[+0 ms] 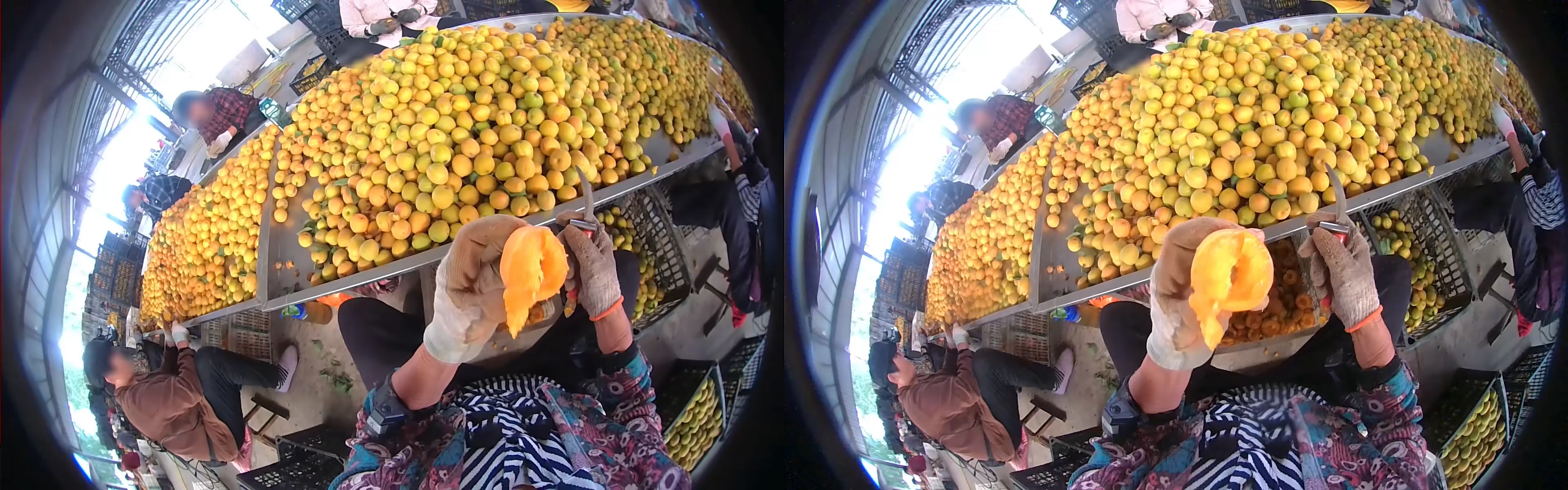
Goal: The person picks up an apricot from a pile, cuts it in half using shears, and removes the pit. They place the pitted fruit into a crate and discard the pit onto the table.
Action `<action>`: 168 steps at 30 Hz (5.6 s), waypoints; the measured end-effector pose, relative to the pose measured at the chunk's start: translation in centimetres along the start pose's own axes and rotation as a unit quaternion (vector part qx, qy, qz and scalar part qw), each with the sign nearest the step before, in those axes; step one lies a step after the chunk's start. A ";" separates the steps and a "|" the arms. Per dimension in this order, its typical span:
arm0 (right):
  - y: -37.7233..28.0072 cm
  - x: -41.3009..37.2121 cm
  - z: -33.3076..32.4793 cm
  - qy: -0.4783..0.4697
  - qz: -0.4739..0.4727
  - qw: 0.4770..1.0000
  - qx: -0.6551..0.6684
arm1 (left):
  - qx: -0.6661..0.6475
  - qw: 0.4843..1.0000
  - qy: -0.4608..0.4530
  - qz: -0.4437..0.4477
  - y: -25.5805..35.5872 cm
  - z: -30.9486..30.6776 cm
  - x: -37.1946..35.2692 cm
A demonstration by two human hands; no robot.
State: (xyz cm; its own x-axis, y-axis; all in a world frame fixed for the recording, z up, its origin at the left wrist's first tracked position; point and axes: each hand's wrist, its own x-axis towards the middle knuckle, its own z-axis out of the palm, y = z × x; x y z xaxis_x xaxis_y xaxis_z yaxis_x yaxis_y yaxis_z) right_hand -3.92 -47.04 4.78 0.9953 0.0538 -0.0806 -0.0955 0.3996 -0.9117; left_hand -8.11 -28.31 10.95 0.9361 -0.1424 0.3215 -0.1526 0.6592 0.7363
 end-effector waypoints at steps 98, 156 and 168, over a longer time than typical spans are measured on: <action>14.2 3.2 -6.8 -0.015 0.126 0.979 0.162 | -0.365 0.910 0.017 -0.196 -6.6 -1.4 -0.1; 11.8 2.2 -6.3 -0.018 0.132 0.979 0.155 | -0.185 0.949 -0.236 -0.098 -4.3 5.2 -1.4; 12.0 2.5 -6.4 -0.013 0.138 0.978 0.155 | -0.311 0.856 -0.340 0.236 -5.7 12.3 -0.8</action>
State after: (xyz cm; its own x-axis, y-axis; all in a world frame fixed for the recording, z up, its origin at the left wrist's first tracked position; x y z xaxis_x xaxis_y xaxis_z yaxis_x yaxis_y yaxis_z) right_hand -2.52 -47.95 -8.98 0.9306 0.2210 -0.2919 -0.3649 0.6249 -0.6902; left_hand -11.92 -41.01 13.78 0.3843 -0.0100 0.9232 -0.0664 0.9971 0.0384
